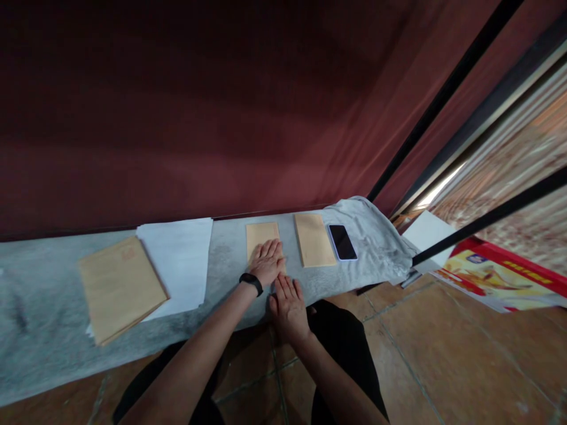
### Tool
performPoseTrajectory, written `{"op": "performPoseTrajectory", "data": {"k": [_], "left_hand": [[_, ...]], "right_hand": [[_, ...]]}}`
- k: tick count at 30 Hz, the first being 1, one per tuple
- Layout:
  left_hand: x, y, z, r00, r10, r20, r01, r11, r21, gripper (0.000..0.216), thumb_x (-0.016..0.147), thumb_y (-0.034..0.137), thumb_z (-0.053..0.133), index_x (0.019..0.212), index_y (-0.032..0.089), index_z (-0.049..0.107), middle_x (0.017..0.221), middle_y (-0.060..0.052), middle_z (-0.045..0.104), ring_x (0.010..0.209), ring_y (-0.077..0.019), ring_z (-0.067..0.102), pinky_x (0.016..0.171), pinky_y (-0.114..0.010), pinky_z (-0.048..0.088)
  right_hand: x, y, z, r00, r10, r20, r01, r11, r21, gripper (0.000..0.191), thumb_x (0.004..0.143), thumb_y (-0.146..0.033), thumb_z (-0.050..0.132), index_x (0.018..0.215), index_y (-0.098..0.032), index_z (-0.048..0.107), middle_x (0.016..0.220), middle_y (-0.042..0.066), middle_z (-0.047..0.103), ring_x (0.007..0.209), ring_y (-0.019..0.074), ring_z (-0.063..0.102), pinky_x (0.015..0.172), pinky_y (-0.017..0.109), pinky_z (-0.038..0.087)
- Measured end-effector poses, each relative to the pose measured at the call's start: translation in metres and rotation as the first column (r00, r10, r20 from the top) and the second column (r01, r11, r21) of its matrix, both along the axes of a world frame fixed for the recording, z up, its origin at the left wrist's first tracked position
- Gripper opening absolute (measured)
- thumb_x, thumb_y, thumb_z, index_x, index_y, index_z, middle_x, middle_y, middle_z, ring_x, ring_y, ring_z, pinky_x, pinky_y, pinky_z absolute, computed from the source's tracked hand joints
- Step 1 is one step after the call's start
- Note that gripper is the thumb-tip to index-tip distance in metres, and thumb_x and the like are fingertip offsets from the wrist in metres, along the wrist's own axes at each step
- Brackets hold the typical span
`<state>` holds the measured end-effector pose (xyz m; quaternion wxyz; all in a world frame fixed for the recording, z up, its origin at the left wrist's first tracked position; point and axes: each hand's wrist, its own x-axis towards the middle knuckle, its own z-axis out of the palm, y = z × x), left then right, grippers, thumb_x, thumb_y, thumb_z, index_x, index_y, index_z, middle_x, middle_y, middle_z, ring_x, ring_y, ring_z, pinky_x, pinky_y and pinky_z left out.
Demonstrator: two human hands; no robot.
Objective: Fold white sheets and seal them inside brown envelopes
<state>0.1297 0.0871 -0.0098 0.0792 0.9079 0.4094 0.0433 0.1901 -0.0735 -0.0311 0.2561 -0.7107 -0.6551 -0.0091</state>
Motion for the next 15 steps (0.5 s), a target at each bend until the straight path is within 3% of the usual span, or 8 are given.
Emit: {"op": "performPoseTrajectory", "data": {"k": [8, 15], "left_hand": [[0.011, 0.018, -0.002, 0.998, 0.059, 0.038, -0.06, 0.998, 0.017, 0.064, 0.103, 0.049, 0.026, 0.157, 0.017, 0.036, 0.167, -0.008, 0.03, 0.156, -0.0264, 0.021, 0.127, -0.05, 0.012], [0.003, 0.005, -0.002, 0.996, 0.054, 0.077, -0.058, 0.997, 0.051, 0.06, 0.102, 0.044, 0.029, 0.156, 0.021, 0.039, 0.165, -0.009, 0.035, 0.156, -0.0295, 0.022, 0.125, -0.055, 0.017]], "right_hand": [[0.001, -0.005, 0.0, 1.0, 0.012, 0.011, -0.012, 1.0, 0.0, 0.05, 0.101, -0.027, 0.048, 0.149, -0.013, 0.049, 0.154, 0.013, 0.052, 0.144, 0.0251, 0.045, 0.123, 0.046, 0.029], [-0.001, -0.006, 0.005, 0.999, -0.046, 0.012, 0.047, 0.997, -0.057, 0.052, 0.101, -0.027, 0.049, 0.151, -0.012, 0.048, 0.157, 0.016, 0.047, 0.147, 0.0289, 0.041, 0.121, 0.048, 0.031]]}}
